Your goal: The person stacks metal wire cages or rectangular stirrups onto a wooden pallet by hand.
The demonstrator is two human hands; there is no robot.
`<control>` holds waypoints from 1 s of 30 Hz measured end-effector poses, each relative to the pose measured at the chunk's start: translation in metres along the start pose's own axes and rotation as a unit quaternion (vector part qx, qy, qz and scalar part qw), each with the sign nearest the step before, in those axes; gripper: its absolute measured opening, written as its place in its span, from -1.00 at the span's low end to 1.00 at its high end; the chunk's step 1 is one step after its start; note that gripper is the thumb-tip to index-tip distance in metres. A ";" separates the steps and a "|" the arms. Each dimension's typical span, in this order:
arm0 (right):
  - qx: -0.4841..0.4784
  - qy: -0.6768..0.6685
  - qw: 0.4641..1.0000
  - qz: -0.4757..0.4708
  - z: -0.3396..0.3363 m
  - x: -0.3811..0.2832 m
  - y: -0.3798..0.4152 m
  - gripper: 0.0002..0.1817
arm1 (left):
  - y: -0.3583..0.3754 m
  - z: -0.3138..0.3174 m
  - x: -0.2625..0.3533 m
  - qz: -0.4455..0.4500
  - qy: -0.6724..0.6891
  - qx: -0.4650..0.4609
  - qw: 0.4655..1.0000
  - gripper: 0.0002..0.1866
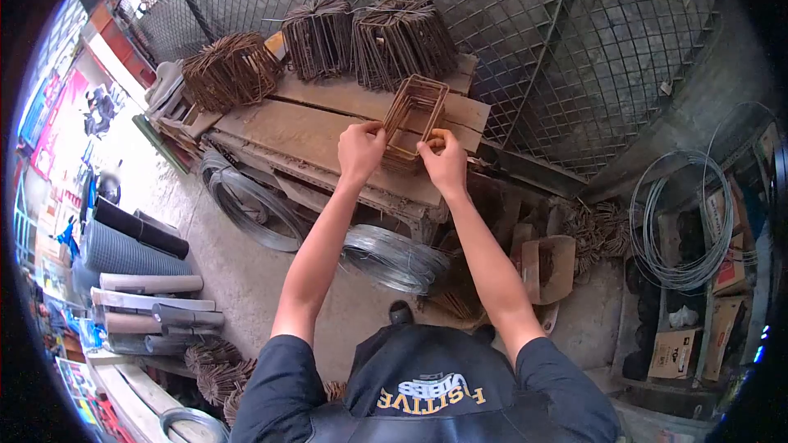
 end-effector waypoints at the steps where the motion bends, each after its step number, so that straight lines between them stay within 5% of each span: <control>1: 0.004 -0.031 0.999 -0.004 0.002 0.000 0.001 -0.52 | 0.001 0.000 -0.001 0.032 -0.021 0.027 0.999 -0.70; 6: 0.024 -0.024 0.999 -0.024 0.000 -0.009 -0.002 -0.52 | 0.003 -0.005 0.008 0.081 -0.039 0.070 0.994 -0.69; 20: 0.018 0.003 1.000 -0.009 0.006 -0.008 0.006 -0.40 | 0.011 -0.002 0.006 0.012 -0.094 0.052 0.994 -0.75; 30: -0.083 -0.076 0.993 -0.036 -0.011 0.002 0.045 -0.30 | 0.017 0.000 0.003 -0.006 -0.116 0.031 0.993 -0.71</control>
Point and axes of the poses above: each hand's wrist, its own y-axis away from the middle knuckle, its own z-axis out of the palm, x = y × z, the point moved 1 cm from there along -y, towards the middle knuckle, and after that the axes turned 13 degrees about -x, right-handed, at the moved point
